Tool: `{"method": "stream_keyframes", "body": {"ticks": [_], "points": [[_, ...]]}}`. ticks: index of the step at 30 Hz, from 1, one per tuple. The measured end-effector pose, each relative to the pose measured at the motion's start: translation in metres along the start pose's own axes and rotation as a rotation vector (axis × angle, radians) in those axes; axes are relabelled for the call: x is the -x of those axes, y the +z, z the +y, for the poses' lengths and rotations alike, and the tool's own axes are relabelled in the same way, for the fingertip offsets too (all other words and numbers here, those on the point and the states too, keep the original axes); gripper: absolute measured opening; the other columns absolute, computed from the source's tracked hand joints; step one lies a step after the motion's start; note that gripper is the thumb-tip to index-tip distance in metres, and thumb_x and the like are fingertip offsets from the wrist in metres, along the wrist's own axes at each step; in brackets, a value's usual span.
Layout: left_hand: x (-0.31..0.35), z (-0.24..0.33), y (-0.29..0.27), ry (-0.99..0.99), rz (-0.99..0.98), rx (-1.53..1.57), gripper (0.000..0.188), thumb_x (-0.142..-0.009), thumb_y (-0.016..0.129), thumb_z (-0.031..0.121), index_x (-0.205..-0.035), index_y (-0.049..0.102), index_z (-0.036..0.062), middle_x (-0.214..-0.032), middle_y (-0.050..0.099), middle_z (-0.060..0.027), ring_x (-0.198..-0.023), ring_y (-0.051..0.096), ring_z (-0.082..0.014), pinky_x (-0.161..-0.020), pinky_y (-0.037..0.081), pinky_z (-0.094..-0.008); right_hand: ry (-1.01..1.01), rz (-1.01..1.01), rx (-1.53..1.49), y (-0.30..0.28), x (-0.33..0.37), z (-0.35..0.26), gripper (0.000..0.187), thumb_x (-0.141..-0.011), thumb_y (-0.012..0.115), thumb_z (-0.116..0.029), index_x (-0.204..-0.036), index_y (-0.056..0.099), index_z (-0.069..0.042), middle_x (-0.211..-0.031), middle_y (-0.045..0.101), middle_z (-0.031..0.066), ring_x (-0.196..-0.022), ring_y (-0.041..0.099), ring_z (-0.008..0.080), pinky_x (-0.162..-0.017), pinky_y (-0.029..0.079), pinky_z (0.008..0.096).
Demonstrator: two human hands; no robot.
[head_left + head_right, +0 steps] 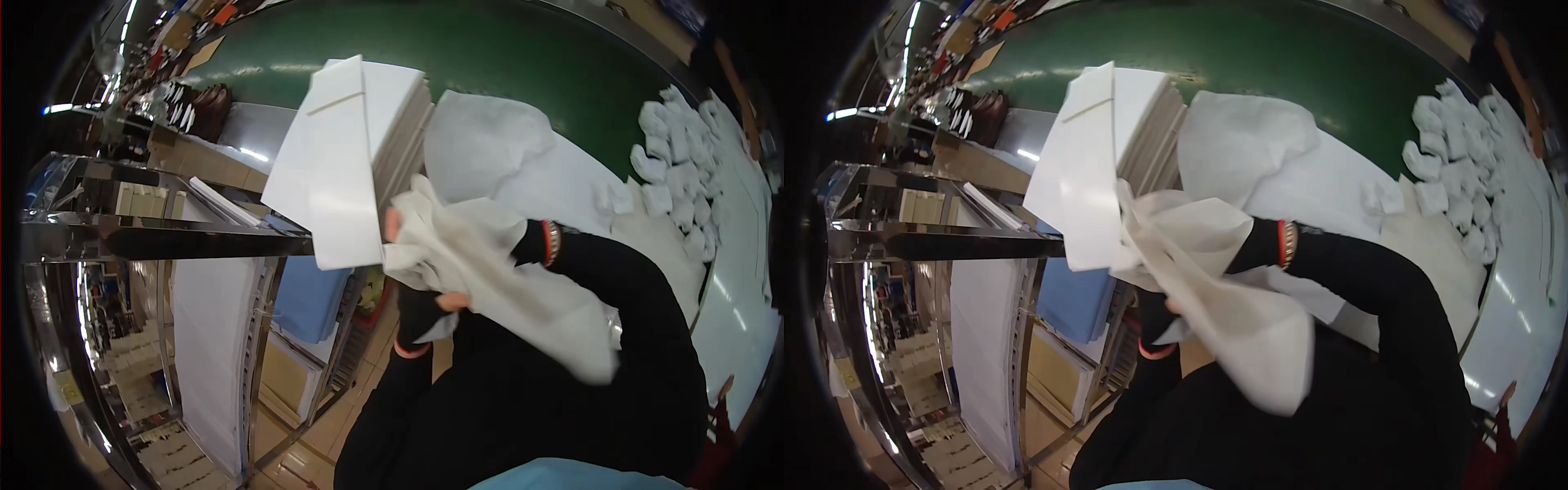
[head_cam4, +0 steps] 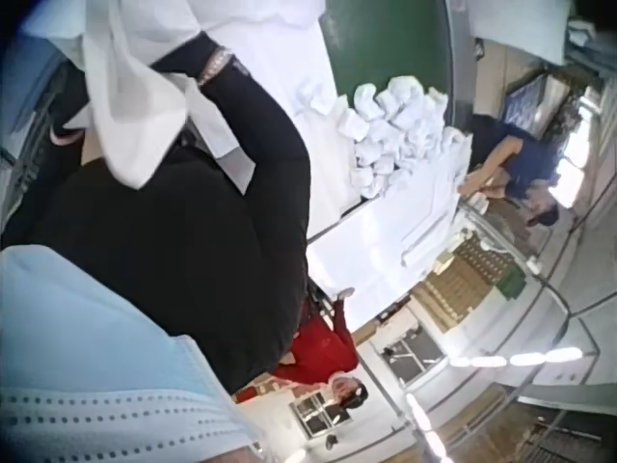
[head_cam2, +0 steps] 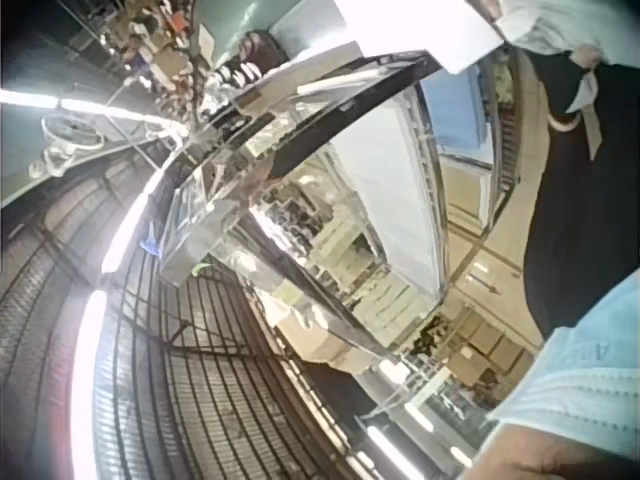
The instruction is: The person wraps small white items in white paper sheets on a green workbench. They fold the paper around each item and place the wrapped bundle into a cardboard box. The process is repeated continuously throughout the video.
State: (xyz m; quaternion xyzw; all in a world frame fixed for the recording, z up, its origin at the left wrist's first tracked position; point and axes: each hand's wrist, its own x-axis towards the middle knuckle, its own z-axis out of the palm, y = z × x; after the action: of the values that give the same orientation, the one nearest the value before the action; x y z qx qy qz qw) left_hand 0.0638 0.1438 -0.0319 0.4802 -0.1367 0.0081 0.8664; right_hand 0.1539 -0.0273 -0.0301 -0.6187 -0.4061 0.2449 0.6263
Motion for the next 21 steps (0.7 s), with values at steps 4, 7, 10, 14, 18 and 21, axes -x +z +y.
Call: {"method": "stream_keyframes", "body": {"ticks": [4, 7, 10, 14, 18, 21], "points": [[0.015, -0.033, -0.053, -0.342, -0.167, -0.139, 0.087, -0.074, 0.073, 0.006, -0.144, 0.023, 0.0037, -0.135, 0.044, -0.0118, -0.122, 0.048, -0.0218, -0.100, 0.042, -0.0350, 0.162, -0.369, 0.175, -0.104, -0.040, 0.003, 0.047, -0.078, 0.074, -0.011, -0.121, 0.059, -0.005, -0.113, 0.063, 0.0099, -0.104, 0.059, 0.0191, -0.094, 0.045, 0.0316], [-0.001, -0.016, -0.042, -0.391, -0.106, -0.161, 0.089, -0.071, 0.065, 0.002, -0.146, 0.019, 0.0042, -0.136, 0.040, -0.0133, -0.125, 0.043, -0.0224, -0.102, 0.038, -0.0346, 0.142, 0.410, 0.989, -0.194, -0.026, 0.066, 0.100, -0.054, 0.088, -0.024, -0.139, 0.040, -0.005, -0.137, 0.046, 0.0146, -0.124, 0.045, 0.0297, -0.102, 0.040, 0.0398], [0.005, -0.023, -0.063, -0.468, -0.091, -0.340, 0.094, -0.066, 0.067, -0.003, -0.145, 0.016, 0.0051, -0.130, 0.042, -0.0134, -0.124, 0.045, -0.0225, -0.102, 0.039, -0.0358, 0.838, 0.283, 1.258, -0.239, 0.001, 0.148, 0.130, -0.046, 0.087, -0.048, -0.149, 0.020, -0.007, -0.145, 0.037, 0.0200, -0.133, 0.033, 0.0418, -0.107, 0.023, 0.0601], [-0.013, -0.023, -0.059, -0.415, -0.194, -0.539, 0.075, -0.065, 0.072, -0.003, -0.126, 0.030, 0.0069, -0.115, 0.045, -0.0100, -0.113, 0.050, -0.0194, -0.094, 0.043, -0.0365, 0.774, 0.267, 1.112, -0.272, 0.045, 0.185, 0.076, -0.062, 0.079, -0.039, -0.127, 0.056, -0.009, -0.131, 0.054, 0.0144, -0.126, 0.046, 0.0318, -0.107, 0.032, 0.0478], [-0.028, 0.003, -0.048, -0.255, -0.016, -0.658, 0.060, -0.065, 0.073, -0.003, -0.113, 0.039, 0.0087, -0.103, 0.049, -0.0068, -0.096, 0.056, -0.0162, -0.076, 0.050, -0.0294, 0.091, 0.751, 1.345, -0.235, 0.035, 0.079, 0.042, -0.066, 0.075, -0.012, -0.107, 0.065, -0.008, -0.107, 0.064, 0.0116, -0.107, 0.054, 0.0314, -0.092, 0.044, 0.0405], [-0.041, 0.014, -0.035, 0.077, 0.175, -0.878, 0.046, -0.062, 0.080, 0.002, -0.097, 0.049, 0.0045, -0.104, 0.055, -0.0110, -0.094, 0.059, -0.0230, -0.081, 0.050, -0.0347, -0.008, 0.679, 1.417, -0.181, 0.063, -0.009, 0.035, -0.058, 0.071, -0.002, -0.091, 0.060, -0.003, -0.109, 0.058, 0.0140, -0.111, 0.052, 0.0352, -0.096, 0.042, 0.0441]]}}
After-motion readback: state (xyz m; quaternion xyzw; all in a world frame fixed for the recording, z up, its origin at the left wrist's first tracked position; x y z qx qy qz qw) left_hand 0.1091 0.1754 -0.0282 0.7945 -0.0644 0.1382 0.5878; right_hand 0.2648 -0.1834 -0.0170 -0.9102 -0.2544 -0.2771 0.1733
